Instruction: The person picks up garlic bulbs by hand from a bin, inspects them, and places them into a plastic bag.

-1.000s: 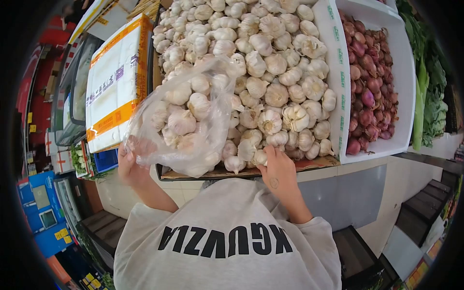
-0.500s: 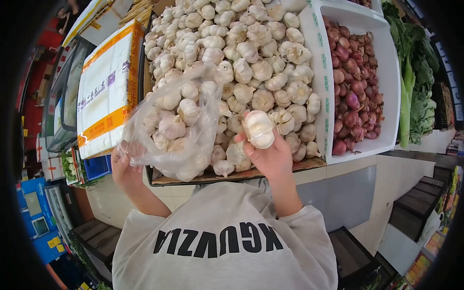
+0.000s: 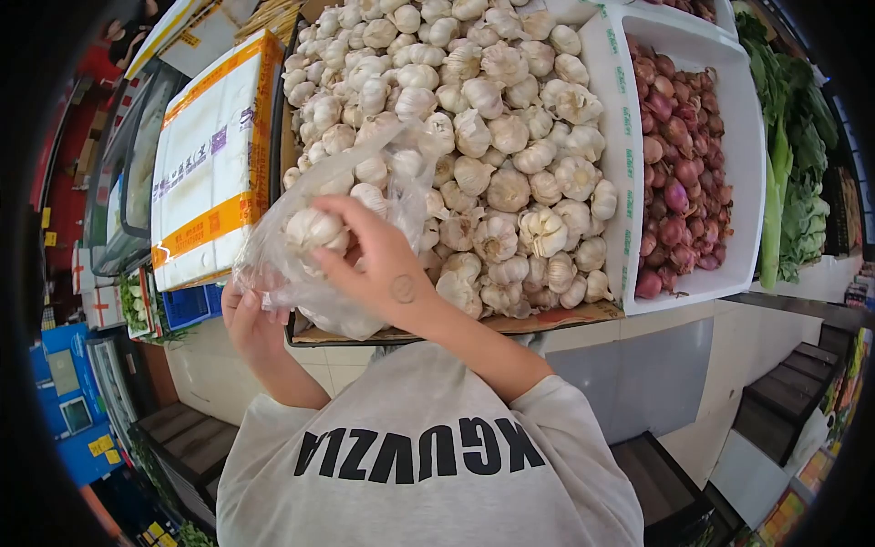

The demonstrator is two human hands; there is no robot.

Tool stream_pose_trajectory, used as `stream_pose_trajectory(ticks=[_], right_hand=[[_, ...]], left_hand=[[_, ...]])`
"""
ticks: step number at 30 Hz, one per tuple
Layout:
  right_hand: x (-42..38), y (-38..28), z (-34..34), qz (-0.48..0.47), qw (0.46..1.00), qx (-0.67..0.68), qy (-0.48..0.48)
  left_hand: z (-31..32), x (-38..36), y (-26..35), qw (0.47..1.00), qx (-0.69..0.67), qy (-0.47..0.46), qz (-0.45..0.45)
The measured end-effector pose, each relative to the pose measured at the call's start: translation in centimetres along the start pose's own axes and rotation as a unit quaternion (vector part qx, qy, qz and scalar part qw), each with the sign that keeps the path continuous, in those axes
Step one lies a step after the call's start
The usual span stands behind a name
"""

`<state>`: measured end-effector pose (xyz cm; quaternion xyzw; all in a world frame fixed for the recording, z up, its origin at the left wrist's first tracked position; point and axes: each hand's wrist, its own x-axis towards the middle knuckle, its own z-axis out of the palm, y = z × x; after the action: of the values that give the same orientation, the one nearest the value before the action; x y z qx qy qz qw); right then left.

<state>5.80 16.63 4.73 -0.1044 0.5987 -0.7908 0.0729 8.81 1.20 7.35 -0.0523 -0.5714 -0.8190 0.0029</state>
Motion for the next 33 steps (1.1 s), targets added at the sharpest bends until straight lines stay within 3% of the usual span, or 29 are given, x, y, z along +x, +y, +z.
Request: stream_pose_trajectory(ticks=[2,6,8,11,14,16,18,20,21,24,30,33], right_hand=[[-0.1,-1.2,0.4,0.046,0.985,-0.161,-0.044],[-0.6,0.5,2.2,0.024,0.983,-0.171,-0.056],[-1.1,1.4,2.8,-0.177,0.972,-0.152,-0.013],[-1.5,1.0,1.8,-0.215,0.969,-0.117,0.044],[-2.7,0.4,-2.3,-0.233,0.942,-0.2,0.137],[-3.6,1.0,-6.0,-0.24,0.915,-0.252,0.203],[-5.3,2.3,-9.1,-0.176,0.894,-0.272,0.31],[-7.8,3.0,-11.5,-0.062,0.876,-0.339,0.337],[-8.9,3.5,-12.2,-0.058,0.873,-0.343,0.341],[-11.2,4.7,-12.7,0.041,0.84,-0.446,0.308],[-10.2,5.4,-10.2,0.074,0.798,-0.53,0.277],[-9.7,5.8,-9.7,0.121,0.773,-0.573,0.244]], left_hand=[[0.3,-0.3,0.1,0.999,0.03,0.027,-0.008],[-0.1,-0.2,0.3,0.997,-0.03,-0.069,0.017],[0.8,0.2,1.0,0.996,-0.031,-0.088,0.017],[0.6,0.4,0.8,0.997,-0.044,-0.06,0.026],[0.5,0.0,0.8,0.999,-0.02,0.023,0.019],[0.0,-0.1,0.5,0.999,-0.023,0.018,0.014],[-0.5,-0.2,0.3,1.0,-0.025,0.01,0.008],[-1.0,-0.4,-0.1,0.998,-0.025,0.062,-0.009],[-1.3,-0.4,-0.4,0.998,-0.028,0.059,-0.014],[-1.5,0.2,-0.8,0.999,-0.04,0.018,-0.002],[-0.3,1.2,-0.7,0.998,-0.056,0.003,-0.006],[0.0,1.8,-0.6,0.998,-0.041,-0.051,-0.008]])
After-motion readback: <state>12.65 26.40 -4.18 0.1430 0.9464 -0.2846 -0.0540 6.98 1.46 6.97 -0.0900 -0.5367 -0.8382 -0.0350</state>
